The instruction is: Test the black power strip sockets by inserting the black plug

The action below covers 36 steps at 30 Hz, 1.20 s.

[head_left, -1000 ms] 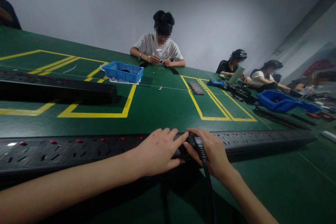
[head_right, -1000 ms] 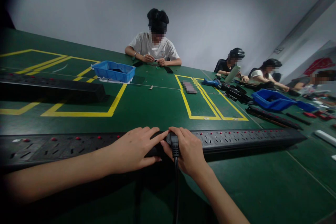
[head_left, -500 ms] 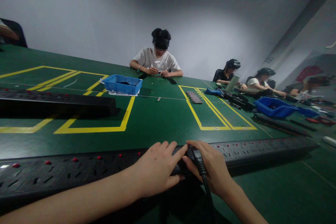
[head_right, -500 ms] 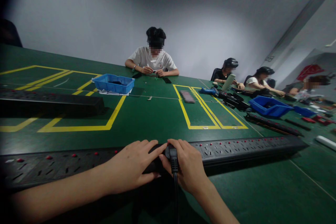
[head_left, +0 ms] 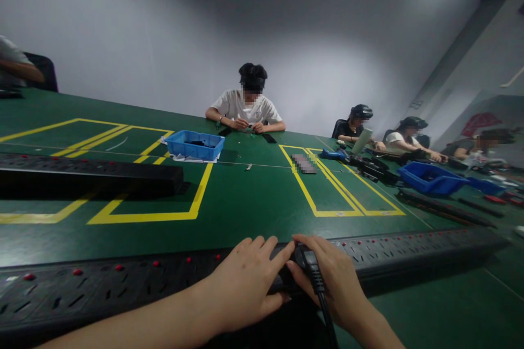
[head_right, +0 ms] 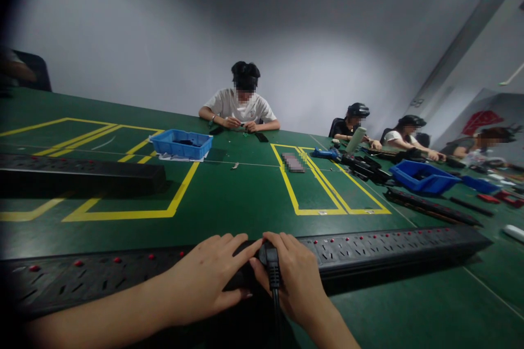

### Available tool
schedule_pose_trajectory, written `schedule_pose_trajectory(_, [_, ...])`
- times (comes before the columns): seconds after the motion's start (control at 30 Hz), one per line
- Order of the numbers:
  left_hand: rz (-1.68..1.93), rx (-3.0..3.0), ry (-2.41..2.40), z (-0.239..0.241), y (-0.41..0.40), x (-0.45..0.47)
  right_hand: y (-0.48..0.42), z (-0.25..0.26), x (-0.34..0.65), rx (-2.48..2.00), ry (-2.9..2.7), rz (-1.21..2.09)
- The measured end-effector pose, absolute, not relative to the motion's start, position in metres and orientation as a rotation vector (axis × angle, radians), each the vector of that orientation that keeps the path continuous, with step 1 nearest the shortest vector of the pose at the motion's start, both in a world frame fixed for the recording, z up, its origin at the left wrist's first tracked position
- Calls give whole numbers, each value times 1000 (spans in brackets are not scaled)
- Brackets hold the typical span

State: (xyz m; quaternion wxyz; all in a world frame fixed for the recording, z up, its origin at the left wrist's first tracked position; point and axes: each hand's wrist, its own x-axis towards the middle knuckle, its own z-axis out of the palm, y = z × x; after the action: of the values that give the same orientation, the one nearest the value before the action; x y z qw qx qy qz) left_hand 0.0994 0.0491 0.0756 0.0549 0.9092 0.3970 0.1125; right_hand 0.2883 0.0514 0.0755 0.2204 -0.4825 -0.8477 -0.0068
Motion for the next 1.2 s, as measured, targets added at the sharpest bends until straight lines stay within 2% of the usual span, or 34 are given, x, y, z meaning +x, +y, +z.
schedule_pose_trajectory(1.2, [290, 2764, 1223, 74, 49, 101, 51, 74, 290, -1298, -2322, -12])
